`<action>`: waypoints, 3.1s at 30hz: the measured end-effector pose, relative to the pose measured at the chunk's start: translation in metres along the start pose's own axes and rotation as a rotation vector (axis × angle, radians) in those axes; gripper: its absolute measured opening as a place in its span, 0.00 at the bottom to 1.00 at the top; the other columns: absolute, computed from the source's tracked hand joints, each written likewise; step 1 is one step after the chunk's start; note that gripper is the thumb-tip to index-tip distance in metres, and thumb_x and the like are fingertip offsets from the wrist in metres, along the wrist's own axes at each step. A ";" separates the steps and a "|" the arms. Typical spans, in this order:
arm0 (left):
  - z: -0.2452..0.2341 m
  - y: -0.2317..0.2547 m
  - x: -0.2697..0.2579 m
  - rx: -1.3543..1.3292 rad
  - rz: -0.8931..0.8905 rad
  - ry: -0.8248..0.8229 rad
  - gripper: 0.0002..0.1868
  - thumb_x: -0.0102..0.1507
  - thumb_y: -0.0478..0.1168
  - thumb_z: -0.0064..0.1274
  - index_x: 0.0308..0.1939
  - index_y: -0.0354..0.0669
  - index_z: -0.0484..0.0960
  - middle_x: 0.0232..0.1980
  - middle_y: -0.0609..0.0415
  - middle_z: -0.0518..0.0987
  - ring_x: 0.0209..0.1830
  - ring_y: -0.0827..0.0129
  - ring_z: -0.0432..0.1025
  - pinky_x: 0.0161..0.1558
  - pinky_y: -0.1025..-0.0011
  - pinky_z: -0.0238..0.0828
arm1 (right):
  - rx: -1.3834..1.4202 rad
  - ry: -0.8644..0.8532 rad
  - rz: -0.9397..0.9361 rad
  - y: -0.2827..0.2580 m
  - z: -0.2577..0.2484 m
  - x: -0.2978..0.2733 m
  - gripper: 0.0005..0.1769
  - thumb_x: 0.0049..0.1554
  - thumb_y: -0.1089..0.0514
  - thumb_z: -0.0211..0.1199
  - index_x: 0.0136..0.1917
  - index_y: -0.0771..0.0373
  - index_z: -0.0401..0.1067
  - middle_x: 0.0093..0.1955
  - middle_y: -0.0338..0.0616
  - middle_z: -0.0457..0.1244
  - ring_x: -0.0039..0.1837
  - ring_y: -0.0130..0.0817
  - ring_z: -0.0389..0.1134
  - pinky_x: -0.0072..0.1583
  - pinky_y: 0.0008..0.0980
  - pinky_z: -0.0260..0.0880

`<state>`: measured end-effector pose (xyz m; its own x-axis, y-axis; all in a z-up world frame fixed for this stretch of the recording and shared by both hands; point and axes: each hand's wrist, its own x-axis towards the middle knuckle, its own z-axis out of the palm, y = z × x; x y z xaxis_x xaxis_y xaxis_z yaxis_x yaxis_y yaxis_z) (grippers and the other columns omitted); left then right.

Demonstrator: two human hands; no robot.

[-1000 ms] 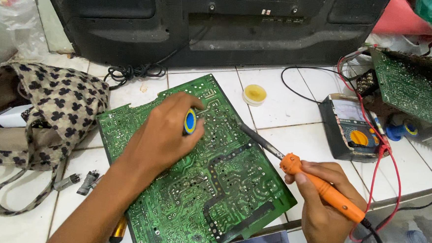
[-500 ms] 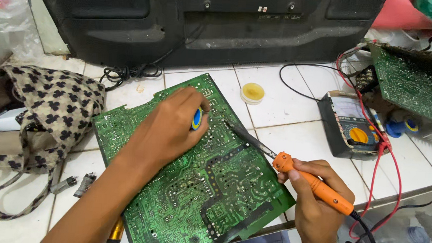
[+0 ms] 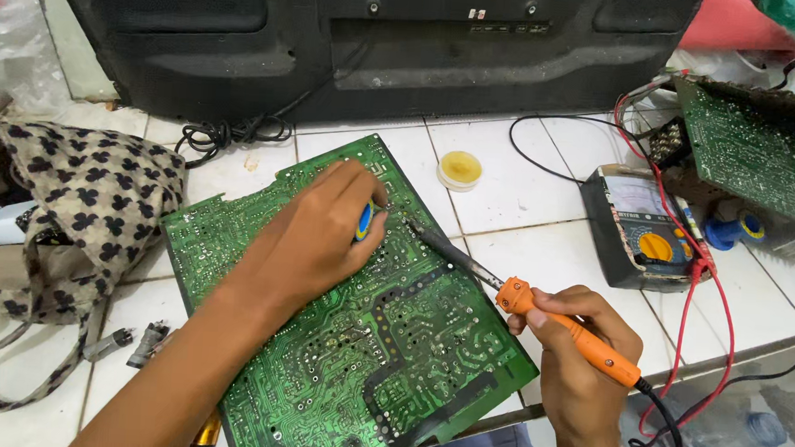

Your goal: The person is soldering a green circuit board using a soldering iron and solder wire. They apply solder to various points on the board while holding the solder wire with their left hand and the iron with their right hand.

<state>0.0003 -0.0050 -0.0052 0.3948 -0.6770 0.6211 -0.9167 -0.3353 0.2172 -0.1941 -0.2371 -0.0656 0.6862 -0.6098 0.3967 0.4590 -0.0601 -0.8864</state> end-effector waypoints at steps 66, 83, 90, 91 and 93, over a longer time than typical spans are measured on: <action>-0.030 -0.022 -0.031 -0.047 -0.196 0.176 0.07 0.66 0.35 0.64 0.44 0.39 0.80 0.42 0.49 0.81 0.42 0.58 0.75 0.49 0.61 0.69 | -0.048 0.033 -0.026 -0.008 -0.005 -0.013 0.05 0.55 0.71 0.68 0.47 0.72 0.78 0.41 0.52 0.64 0.39 0.47 0.71 0.45 0.34 0.82; -0.020 -0.021 -0.039 0.063 -0.268 0.004 0.18 0.61 0.52 0.72 0.46 0.46 0.87 0.44 0.55 0.86 0.48 0.60 0.76 0.48 0.58 0.70 | -0.266 0.126 -0.056 -0.003 -0.006 -0.022 0.06 0.48 0.68 0.74 0.41 0.69 0.80 0.35 0.51 0.68 0.37 0.33 0.71 0.53 0.25 0.76; -0.021 -0.020 -0.035 -0.035 -0.269 0.034 0.20 0.61 0.52 0.71 0.47 0.44 0.84 0.44 0.56 0.83 0.46 0.62 0.75 0.52 0.62 0.72 | -0.246 0.153 0.111 -0.006 -0.009 -0.018 0.08 0.49 0.70 0.75 0.45 0.73 0.84 0.35 0.56 0.69 0.33 0.45 0.76 0.42 0.34 0.79; -0.022 -0.020 -0.034 -0.035 -0.273 0.033 0.20 0.61 0.52 0.71 0.47 0.44 0.84 0.44 0.56 0.83 0.46 0.62 0.75 0.52 0.62 0.72 | -0.247 0.150 0.114 -0.008 -0.007 -0.016 0.08 0.49 0.70 0.75 0.45 0.73 0.84 0.35 0.56 0.69 0.33 0.45 0.76 0.42 0.34 0.79; -0.025 -0.018 -0.035 -0.052 -0.332 -0.046 0.23 0.59 0.53 0.71 0.51 0.44 0.85 0.47 0.55 0.85 0.50 0.62 0.76 0.52 0.62 0.74 | -0.297 0.100 0.048 -0.014 -0.005 -0.016 0.07 0.49 0.69 0.74 0.44 0.70 0.83 0.35 0.55 0.71 0.34 0.41 0.76 0.42 0.31 0.81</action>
<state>0.0016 0.0414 -0.0119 0.6733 -0.5660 0.4757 -0.7393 -0.5093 0.4404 -0.2140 -0.2309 -0.0610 0.6371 -0.6916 0.3402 0.2321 -0.2488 -0.9403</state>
